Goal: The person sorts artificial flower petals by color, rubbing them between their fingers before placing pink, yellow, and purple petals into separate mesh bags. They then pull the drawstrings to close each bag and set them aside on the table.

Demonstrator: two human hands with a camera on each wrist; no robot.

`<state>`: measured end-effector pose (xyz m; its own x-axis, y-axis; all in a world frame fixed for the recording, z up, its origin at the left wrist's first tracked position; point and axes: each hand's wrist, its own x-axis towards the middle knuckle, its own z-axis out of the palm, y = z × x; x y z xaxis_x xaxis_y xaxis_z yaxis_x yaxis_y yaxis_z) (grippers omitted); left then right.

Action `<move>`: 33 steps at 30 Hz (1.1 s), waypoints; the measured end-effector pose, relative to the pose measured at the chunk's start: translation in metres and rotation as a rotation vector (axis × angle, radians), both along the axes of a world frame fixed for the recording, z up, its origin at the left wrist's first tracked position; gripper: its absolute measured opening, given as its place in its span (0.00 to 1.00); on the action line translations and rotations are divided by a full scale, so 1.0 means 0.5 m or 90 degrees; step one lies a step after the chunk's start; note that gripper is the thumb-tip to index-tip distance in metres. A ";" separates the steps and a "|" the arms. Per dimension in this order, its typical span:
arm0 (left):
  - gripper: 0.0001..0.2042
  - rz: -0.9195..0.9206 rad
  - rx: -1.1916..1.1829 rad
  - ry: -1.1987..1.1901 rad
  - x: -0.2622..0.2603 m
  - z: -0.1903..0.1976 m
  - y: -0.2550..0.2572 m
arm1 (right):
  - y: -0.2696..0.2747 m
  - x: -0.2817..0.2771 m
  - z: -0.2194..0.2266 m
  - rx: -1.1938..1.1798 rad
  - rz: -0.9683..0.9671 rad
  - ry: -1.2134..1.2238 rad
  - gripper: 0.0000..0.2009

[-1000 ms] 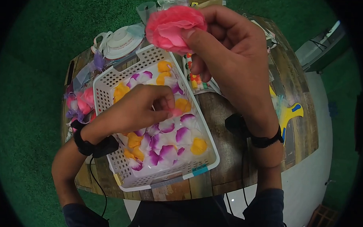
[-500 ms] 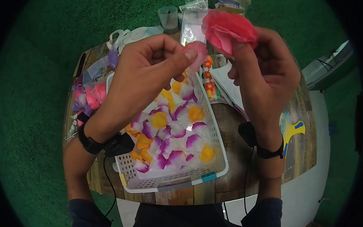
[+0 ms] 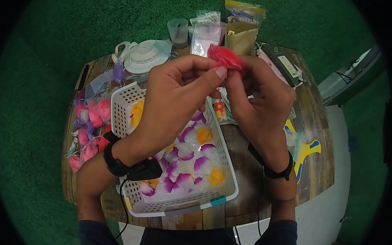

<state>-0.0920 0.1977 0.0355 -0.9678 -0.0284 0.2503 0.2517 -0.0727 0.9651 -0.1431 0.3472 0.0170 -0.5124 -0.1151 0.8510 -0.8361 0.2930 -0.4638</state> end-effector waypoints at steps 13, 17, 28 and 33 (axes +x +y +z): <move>0.12 -0.046 0.124 -0.022 0.037 0.003 -0.014 | -0.001 0.015 0.011 -0.097 0.276 -0.208 0.11; 0.10 -0.102 0.153 -0.060 0.040 0.012 -0.035 | 0.018 0.025 0.029 -0.151 0.383 -0.396 0.10; 0.12 -0.117 0.021 -0.051 0.081 0.019 -0.093 | -0.002 0.078 0.041 -0.041 0.448 -0.546 0.07; 0.11 -0.076 0.059 -0.045 0.121 0.010 -0.119 | -0.019 0.109 0.042 -0.090 0.455 -0.528 0.10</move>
